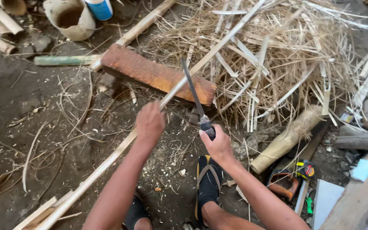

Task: The person uses a machete to split a long bamboo pole into thin strips on a wooden block. They repeatedly strike the bamboo to separate it, then gather the finished strips and carry them to a water trough.

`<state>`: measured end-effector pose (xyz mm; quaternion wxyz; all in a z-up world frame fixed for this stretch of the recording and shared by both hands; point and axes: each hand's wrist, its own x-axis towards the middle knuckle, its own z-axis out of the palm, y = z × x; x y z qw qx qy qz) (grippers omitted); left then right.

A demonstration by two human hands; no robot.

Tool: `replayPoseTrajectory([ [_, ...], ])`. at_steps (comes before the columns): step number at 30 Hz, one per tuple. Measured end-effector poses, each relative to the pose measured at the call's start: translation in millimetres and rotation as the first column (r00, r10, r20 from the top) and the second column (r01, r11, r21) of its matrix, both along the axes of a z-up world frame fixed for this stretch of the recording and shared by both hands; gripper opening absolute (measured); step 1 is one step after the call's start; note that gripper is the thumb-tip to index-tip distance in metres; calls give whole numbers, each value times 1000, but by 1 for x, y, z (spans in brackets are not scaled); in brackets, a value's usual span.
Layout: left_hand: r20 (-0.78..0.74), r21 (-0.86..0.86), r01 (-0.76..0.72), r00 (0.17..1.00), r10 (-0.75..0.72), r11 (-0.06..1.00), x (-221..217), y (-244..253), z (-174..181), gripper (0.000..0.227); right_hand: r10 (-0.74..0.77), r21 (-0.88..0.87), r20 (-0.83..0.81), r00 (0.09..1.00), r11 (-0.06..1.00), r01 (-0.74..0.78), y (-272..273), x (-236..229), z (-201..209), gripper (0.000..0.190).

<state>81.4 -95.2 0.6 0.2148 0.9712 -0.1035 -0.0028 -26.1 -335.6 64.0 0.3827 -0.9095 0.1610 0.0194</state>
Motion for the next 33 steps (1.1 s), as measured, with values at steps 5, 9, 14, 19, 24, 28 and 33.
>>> replayPoseTrajectory([
  [5,-250,126,-103,959,132,987,-40,46,11,80,160,-259,-217,963,942,-215,-15,12,-9,61],
  [9,-68,327,-328,927,368,886,-155,145,25,40,150,-389,-196,969,895,-217,-38,26,-6,52],
  [14,-193,412,-117,958,211,904,-166,167,27,16,73,-310,-305,950,935,-171,-26,39,27,51],
  [19,-411,109,-161,891,192,981,-86,129,14,29,382,-113,-453,806,872,-477,32,14,46,55],
  [24,-454,113,-113,878,153,987,-77,112,19,30,573,-267,-299,763,717,-644,56,-7,42,55],
  [28,-413,85,-128,898,152,988,-70,118,33,29,455,-122,-349,819,845,-521,54,13,48,50],
  [33,-492,94,-161,850,187,982,-84,114,24,34,501,-311,-350,792,735,-603,49,2,49,56],
])
